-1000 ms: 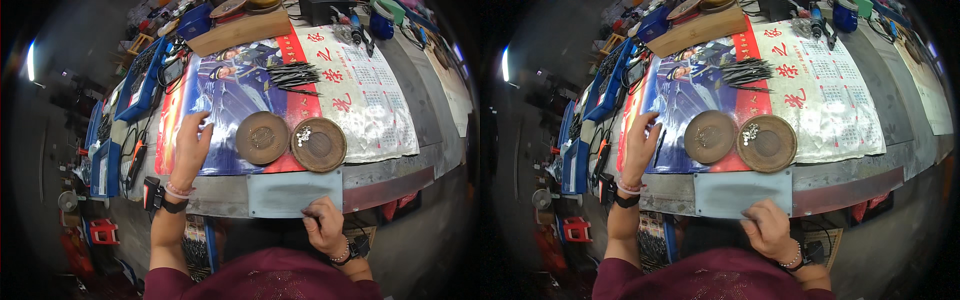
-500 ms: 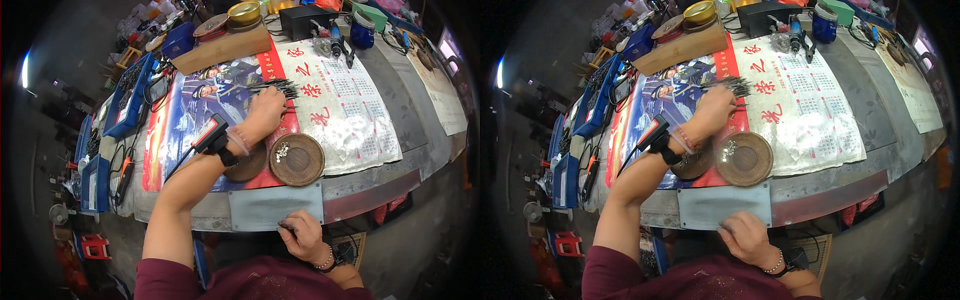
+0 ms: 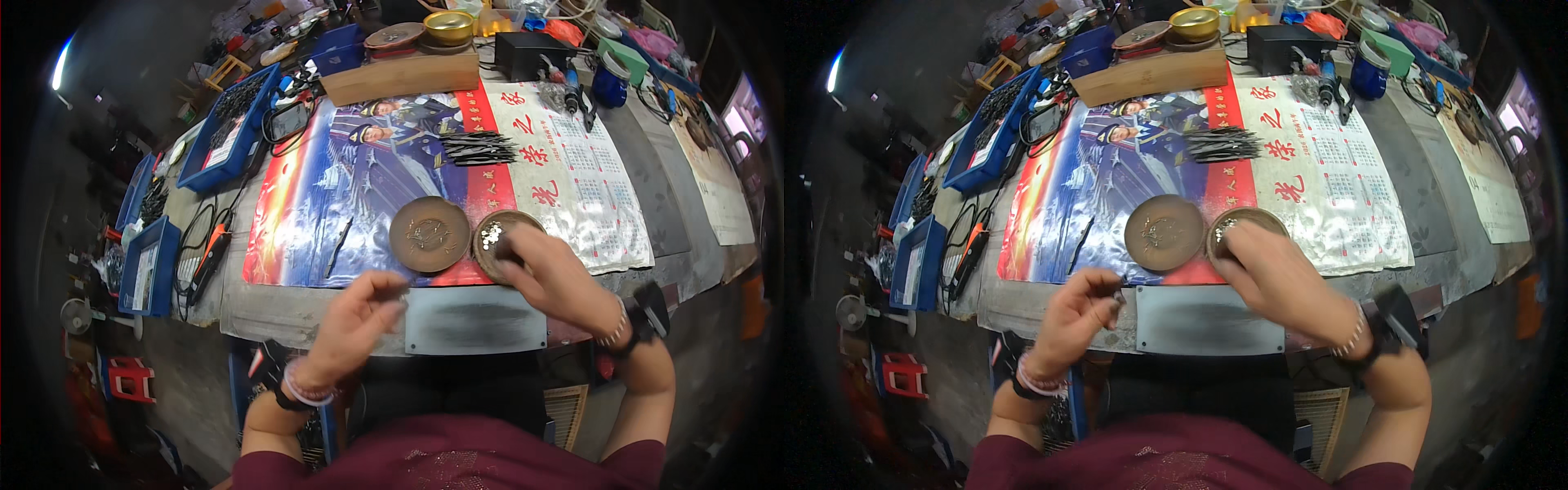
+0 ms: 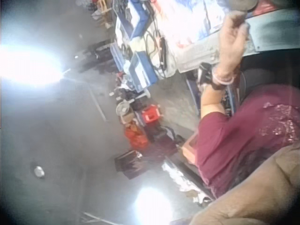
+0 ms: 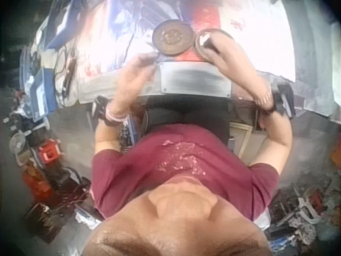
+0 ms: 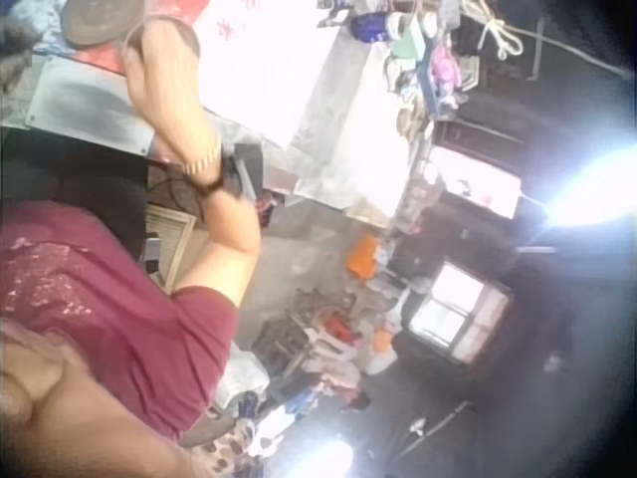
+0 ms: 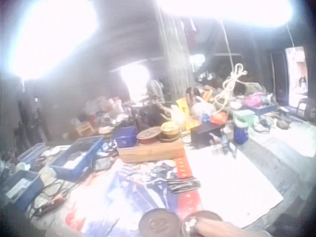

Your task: The person repeatedly picks small metal rods and white circular pieces from wooden dishes on a cluttered workbench, joins them by hand, and places the assembled units into a blue bin. The person also retrieves additional rods from a tray under the table and continues the same assembly cycle.

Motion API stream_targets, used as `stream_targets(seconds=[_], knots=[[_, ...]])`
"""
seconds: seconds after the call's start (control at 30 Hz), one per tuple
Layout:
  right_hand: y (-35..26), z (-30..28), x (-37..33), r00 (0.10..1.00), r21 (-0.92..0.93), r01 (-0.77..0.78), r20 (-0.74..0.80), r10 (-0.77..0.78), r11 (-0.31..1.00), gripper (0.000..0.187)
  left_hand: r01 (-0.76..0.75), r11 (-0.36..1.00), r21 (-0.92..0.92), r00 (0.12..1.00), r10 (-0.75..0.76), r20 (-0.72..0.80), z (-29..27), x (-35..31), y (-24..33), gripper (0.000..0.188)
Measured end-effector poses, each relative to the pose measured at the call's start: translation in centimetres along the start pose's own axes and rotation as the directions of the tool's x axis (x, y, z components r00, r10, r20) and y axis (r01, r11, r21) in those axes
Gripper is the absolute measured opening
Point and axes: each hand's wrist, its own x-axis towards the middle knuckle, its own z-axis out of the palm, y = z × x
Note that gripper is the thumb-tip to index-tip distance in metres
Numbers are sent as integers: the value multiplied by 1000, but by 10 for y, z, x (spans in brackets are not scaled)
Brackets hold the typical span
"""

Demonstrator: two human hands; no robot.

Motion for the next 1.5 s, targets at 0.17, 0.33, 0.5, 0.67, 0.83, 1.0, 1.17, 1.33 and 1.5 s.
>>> stream_targets(seconds=[0.17,0.33,0.5,0.67,0.83,1.0,1.17,1.33,1.5], knots=[[30,37,67,989,-227,83,138,-52,970,13,73,964,-256,997,-71,19,8,-48,-31,33],[43,58,98,931,-474,289,340,-130,832,7,52,932,-358,999,-54,4,9,-71,-49,29],[44,59,121,855,-518,435,493,-158,737,6,97,907,-410,995,-102,8,8,-79,-57,29],[37,60,139,792,-458,422,606,-72,783,11,100,905,-413,995,-99,26,14,-78,-62,29],[33,66,155,726,-435,354,686,50,828,17,83,904,-420,997,-72,42,20,-76,-61,29],[30,53,140,814,-320,291,577,-58,902,18,64,881,-469,998,-66,12,23,-80,-61,28],[-4,34,65,985,227,-107,160,71,968,18,73,878,-473,997,-79,6,20,-82,-60,24],[-45,38,-1,922,732,-385,286,260,562,14,105,938,-331,994,-97,42,29,-72,-48,19],[-56,44,-30,934,830,-354,335,122,431,10,-9,997,-83,993,19,117,36,-66,-35,16]])
